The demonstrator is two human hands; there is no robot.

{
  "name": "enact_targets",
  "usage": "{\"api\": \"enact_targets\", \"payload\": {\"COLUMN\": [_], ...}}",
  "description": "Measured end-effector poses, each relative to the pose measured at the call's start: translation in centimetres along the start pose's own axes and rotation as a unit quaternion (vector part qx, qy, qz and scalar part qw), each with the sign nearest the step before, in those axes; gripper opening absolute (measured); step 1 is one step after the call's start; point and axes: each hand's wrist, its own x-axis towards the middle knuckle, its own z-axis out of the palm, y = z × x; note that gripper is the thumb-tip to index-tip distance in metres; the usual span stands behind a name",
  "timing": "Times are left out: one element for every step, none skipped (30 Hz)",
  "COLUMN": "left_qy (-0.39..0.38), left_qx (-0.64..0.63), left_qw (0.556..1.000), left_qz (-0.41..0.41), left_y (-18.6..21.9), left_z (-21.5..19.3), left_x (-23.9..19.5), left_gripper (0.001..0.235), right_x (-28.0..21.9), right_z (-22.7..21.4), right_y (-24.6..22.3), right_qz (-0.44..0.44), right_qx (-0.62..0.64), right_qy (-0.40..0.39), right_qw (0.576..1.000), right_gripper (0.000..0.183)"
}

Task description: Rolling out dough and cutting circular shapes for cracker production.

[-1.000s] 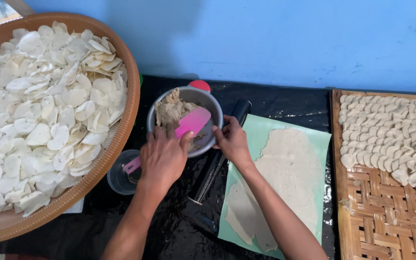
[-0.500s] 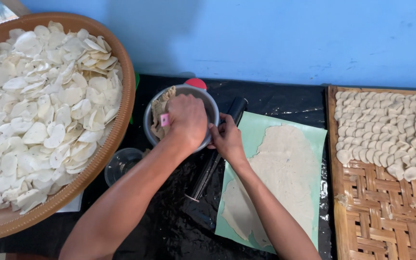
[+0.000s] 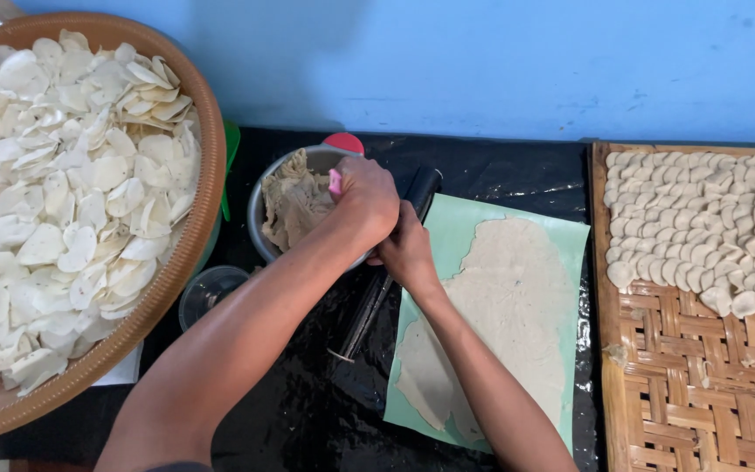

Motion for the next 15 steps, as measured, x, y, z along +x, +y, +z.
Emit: {"api": "enact_targets", "payload": {"left_qy": [-0.001,0.054,0.108,0.106,0.13,0.153,0.151,0.153,0.155,0.153,0.146,0.139,0.139,0.137,0.139], "left_qx": [-0.001,-0.056,-0.111,-0.112,-0.165,-0.217,-0.215,-0.265,-0.317,-0.317,-0.352,-0.386,-0.389,-0.404,-0.415], "left_qw": [1.0,0.997,0.988,0.988,0.978,0.964,0.965,0.951,0.933,0.933,0.92,0.907,0.905,0.898,0.892], "left_qz": [-0.002,-0.002,-0.002,-0.005,-0.014,-0.023,-0.023,-0.048,-0.073,-0.075,-0.087,-0.099,-0.098,-0.106,-0.11], "left_y": [-0.8,-1.5,-2.2,-3.1,-4.2,-5.2,-5.3,-5.5,-5.6,-5.5,-5.4,-5.2,-5.0,-4.8,-4.8], "left_z": [0.6,1.3,1.9,2.7,3.3,4.0,4.7,5.6,6.5,6.8,6.9,7.0,7.2,7.3,7.1], "left_x": [-0.8,-1.6,-2.5,-3.7,-4.7,-5.8,-6.3,-6.8,-7.4,-7.9,-8.2,-8.6,-9.1,-9.6,-9.9], "left_gripper": [0.016,0.011,0.009,0.009,0.012,0.016,0.016,0.018,0.022,0.022,0.025,0.029,0.029,0.029,0.029], "right_x": [0.1,0.1,0.1,0.0,0.1,0.1,0.1,0.2,0.1,-0.1,0.0,0.0,-0.2,-0.4,-0.3], "right_z": [0.0,0.0,0.1,0.0,0.1,0.2,0.1,0.1,0.1,0.2,0.1,0.0,0.1,0.1,0.0], "right_y": [0.1,0.1,0.3,0.3,0.3,0.3,0.3,0.4,0.5,0.4,0.3,0.0,0.1,0.0,-0.1], "right_qz": [0.0,-0.006,-0.012,-0.012,-0.015,-0.019,-0.018,-0.023,-0.029,-0.028,-0.031,-0.035,-0.035,-0.029,-0.027], "right_qx": [0.0,0.002,0.005,0.004,0.004,0.004,0.006,0.007,0.006,0.005,0.003,0.001,-0.003,-0.001,0.003], "right_qy": [-0.002,-0.004,-0.006,-0.009,-0.009,-0.009,-0.009,-0.009,-0.01,-0.012,-0.013,-0.014,-0.014,-0.015,-0.012], "right_qw": [1.0,1.0,1.0,1.0,1.0,1.0,1.0,1.0,1.0,1.0,0.999,0.999,0.999,0.999,1.0], "right_gripper": [0.036,0.037,0.038,0.038,0.039,0.04,0.04,0.041,0.042,0.042,0.042,0.042,0.042,0.042,0.042]}}
